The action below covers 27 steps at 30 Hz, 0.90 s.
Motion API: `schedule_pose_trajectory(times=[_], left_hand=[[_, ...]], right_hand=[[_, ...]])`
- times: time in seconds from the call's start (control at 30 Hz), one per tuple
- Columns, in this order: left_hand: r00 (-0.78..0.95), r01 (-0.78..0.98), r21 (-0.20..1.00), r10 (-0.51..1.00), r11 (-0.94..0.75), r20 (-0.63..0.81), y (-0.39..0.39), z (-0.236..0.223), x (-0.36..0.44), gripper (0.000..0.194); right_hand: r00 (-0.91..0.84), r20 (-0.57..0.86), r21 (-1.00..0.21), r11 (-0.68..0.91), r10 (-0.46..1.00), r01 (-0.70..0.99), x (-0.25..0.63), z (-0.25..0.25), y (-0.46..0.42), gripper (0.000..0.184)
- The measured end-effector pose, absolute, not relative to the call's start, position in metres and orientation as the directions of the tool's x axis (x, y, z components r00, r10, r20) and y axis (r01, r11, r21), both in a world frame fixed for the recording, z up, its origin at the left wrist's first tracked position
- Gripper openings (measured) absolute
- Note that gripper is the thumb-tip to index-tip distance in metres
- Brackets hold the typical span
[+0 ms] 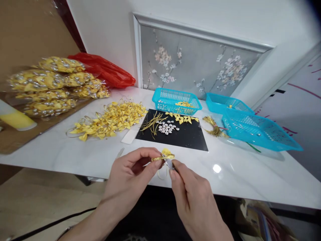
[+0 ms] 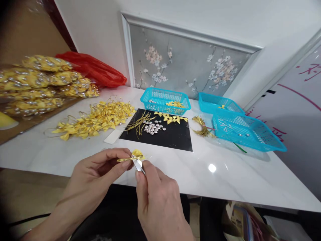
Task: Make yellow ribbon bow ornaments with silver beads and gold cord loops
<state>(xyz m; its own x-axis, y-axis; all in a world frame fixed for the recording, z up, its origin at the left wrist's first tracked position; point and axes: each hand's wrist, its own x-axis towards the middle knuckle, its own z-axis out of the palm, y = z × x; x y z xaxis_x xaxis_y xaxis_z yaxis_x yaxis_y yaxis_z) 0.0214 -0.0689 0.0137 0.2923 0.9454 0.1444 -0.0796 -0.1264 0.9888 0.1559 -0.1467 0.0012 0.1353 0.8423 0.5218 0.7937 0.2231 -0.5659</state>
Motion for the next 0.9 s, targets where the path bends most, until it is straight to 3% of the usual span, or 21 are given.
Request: schedule_pose_trajectory(times=[0.17, 0.33, 0.5, 0.6, 0.8, 0.9], left_hand=[[0.31, -0.071, 0.99, 0.941, -0.118, 0.134, -0.067, 0.012, 0.02, 0.009], [0.34, -0.082, 0.996, 0.938, -0.043, 0.068, -0.063, 0.007, 0.015, 0.01], [0.351, -0.084, 0.996, 0.935, -0.032, 0.06, -0.06, 0.005, 0.014, 0.012], [0.393, -0.101, 0.994, 0.916, -0.039, 0.076, -0.061, 0.008, 0.015, 0.014], [0.4, -0.061, 0.984, 0.899, -0.166, 0.177, -0.065, 0.016, 0.016, 0.014], [0.371, -0.001, 0.968, 0.899, -0.252, 0.234, -0.068, 0.016, 0.017, 0.017]], right_hand=[[0.151, 0.514, -0.597, 0.227, 0.844, 0.769, 0.156, 0.001, -0.146, 0.032], [0.151, 0.386, -0.598, 0.122, 0.91, 0.792, 0.185, -0.005, -0.157, 0.036], [0.361, 0.507, -0.314, -0.223, 0.782, 0.923, 0.239, -0.032, -0.156, 0.037], [0.377, 0.522, -0.263, -0.276, 0.765, 0.924, 0.256, -0.051, -0.146, 0.031], [0.407, 0.529, -0.264, -0.311, 0.744, 0.913, 0.254, -0.068, -0.136, 0.037], [0.41, 0.552, -0.376, -0.222, 0.726, 0.9, 0.241, -0.052, -0.141, 0.035]])
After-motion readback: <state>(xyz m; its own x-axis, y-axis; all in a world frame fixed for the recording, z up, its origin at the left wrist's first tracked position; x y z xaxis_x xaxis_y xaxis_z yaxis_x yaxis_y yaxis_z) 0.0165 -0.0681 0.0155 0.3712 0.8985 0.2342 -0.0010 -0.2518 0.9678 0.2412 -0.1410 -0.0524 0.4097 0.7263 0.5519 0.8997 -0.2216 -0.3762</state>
